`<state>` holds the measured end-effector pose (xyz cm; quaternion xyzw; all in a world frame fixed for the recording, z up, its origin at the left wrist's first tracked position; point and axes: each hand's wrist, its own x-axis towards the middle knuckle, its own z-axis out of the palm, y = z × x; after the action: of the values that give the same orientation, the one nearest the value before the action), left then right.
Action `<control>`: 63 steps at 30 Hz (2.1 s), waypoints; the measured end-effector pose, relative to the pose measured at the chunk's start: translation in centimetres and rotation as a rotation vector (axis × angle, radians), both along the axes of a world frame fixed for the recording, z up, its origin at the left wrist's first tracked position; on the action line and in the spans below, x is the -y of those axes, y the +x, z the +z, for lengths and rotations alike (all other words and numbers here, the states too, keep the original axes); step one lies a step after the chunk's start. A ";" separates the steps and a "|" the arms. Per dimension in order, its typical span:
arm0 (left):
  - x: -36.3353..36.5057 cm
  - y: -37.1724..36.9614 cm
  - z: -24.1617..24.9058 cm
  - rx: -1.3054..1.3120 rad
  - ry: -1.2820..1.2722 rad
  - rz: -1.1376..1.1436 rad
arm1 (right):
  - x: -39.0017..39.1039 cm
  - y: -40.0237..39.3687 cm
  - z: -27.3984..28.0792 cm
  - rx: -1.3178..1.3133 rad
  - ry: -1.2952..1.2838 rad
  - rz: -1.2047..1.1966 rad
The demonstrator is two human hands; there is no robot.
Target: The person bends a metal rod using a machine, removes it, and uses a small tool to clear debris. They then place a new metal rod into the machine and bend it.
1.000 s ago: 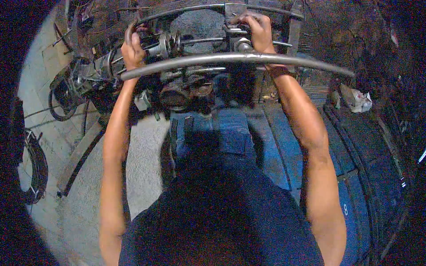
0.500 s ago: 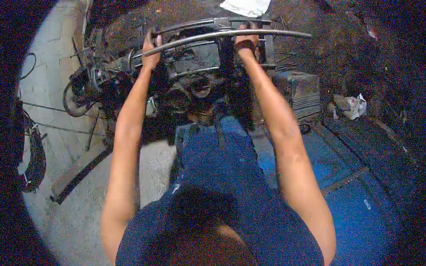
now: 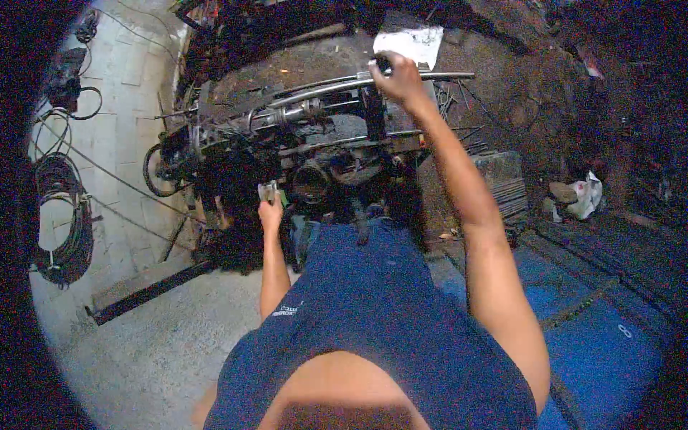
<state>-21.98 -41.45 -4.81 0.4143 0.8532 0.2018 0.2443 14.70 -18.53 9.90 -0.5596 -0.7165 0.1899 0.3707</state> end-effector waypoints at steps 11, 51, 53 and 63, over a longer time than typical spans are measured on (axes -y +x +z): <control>0.7 0.8 -0.6 -0.033 -0.201 -0.010 | -3.5 -3.0 -4.4 0.548 -0.331 -0.162; 0.8 1.8 -2.8 -0.118 -0.347 -0.011 | -3.5 -2.5 -6.8 0.189 0.295 -0.264; 0.8 1.8 -2.6 -0.132 -0.372 -0.046 | -0.6 -3.3 -7.0 0.045 0.373 -0.289; 1.9 0.2 -5.0 -0.064 -0.193 -0.111 | 7.6 -11.6 -15.8 0.256 -0.647 -0.089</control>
<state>-21.74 -43.31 -9.80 0.4419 0.8517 0.0915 0.2663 3.06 -26.13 -5.92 -0.6982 -0.6348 0.3188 0.0892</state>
